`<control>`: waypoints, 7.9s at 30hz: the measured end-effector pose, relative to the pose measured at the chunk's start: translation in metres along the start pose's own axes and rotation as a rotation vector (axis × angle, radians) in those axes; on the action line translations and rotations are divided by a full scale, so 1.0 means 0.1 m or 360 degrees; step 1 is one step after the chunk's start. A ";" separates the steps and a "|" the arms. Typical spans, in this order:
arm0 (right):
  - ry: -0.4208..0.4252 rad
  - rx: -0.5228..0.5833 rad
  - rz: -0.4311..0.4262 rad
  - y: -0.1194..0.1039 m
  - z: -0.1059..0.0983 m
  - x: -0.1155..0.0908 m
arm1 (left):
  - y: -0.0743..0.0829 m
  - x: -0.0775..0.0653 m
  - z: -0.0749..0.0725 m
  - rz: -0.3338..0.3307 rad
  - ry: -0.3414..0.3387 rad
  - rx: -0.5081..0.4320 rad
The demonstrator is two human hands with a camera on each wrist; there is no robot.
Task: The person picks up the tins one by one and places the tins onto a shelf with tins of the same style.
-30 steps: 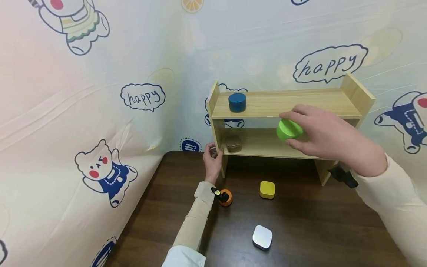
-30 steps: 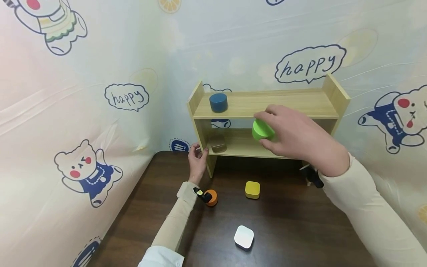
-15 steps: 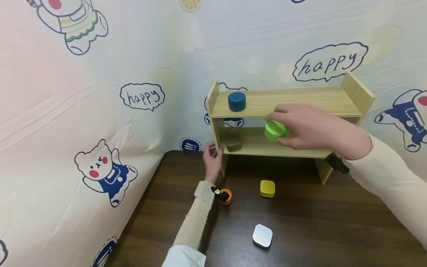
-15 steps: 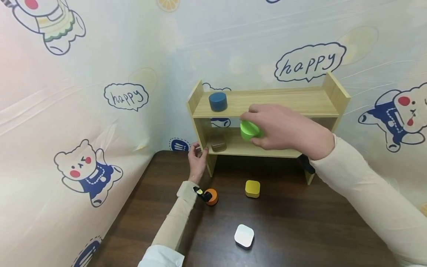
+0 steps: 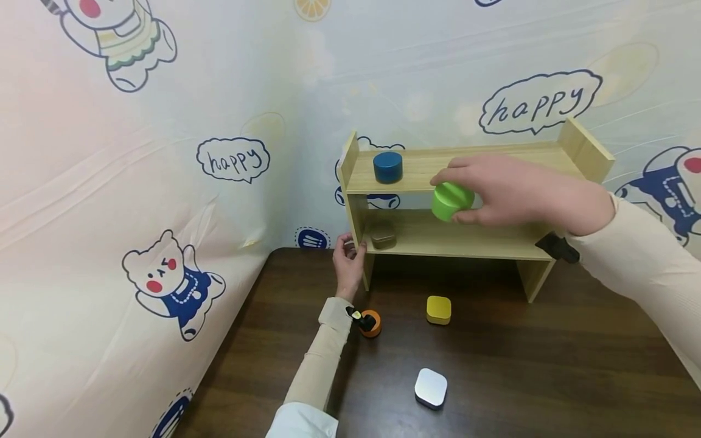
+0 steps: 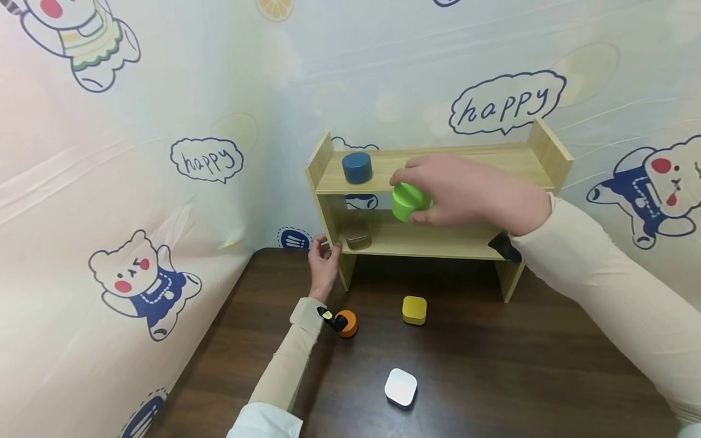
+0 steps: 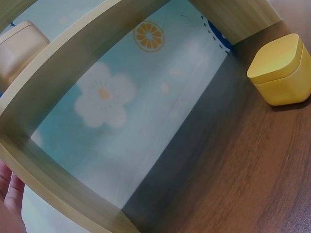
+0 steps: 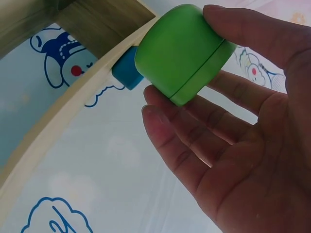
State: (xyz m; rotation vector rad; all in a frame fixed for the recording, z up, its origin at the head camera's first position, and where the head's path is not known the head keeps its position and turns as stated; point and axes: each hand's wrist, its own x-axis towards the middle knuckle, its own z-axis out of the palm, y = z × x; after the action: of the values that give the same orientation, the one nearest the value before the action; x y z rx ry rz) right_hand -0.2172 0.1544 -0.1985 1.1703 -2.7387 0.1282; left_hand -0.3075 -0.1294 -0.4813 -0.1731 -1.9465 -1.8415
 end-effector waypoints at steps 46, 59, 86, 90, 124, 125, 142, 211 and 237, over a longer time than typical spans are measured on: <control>-0.0536 -0.0061 0.0358 0.61 -0.44 0.69 | -0.01 0.01 -0.02 -0.0026 -0.0005 -0.0023; -0.0601 0.0016 0.0415 0.70 -0.30 0.80 | 0.00 0.01 -0.01 -0.0011 0.0002 -0.0033; -0.0648 -0.0026 0.0442 0.74 -0.10 0.90 | 0.00 0.04 -0.01 0.0018 -0.0006 -0.0030; -0.0654 -0.0025 0.0446 0.75 -0.12 0.88 | 0.00 0.04 0.00 0.0023 -0.0002 -0.0022; -0.0303 0.0016 0.0331 0.51 -0.28 0.38 | -0.04 -0.01 -0.02 -0.0053 -0.0004 0.0031; -0.0287 0.0017 0.0314 0.48 -0.27 0.37 | -0.04 0.00 -0.02 -0.0052 -0.0007 0.0034; -0.0247 0.0159 -0.0004 0.12 0.34 0.41 | 0.00 0.02 -0.04 -0.0040 -0.0048 0.0060; -0.0511 0.0654 -0.0046 -0.48 3.11 0.76 | 0.00 0.00 -0.08 -0.0048 -0.0129 0.0112; -0.0469 0.0731 -0.0086 -0.68 3.35 0.86 | 0.01 -0.01 -0.07 -0.0066 -0.0088 0.0111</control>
State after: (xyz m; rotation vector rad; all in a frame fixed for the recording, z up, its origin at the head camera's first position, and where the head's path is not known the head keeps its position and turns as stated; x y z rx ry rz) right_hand -0.2645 -0.0005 -0.5114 1.4749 -3.0258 0.6577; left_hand -0.3047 -0.1363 -0.4810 -0.1644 -2.0637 -1.8094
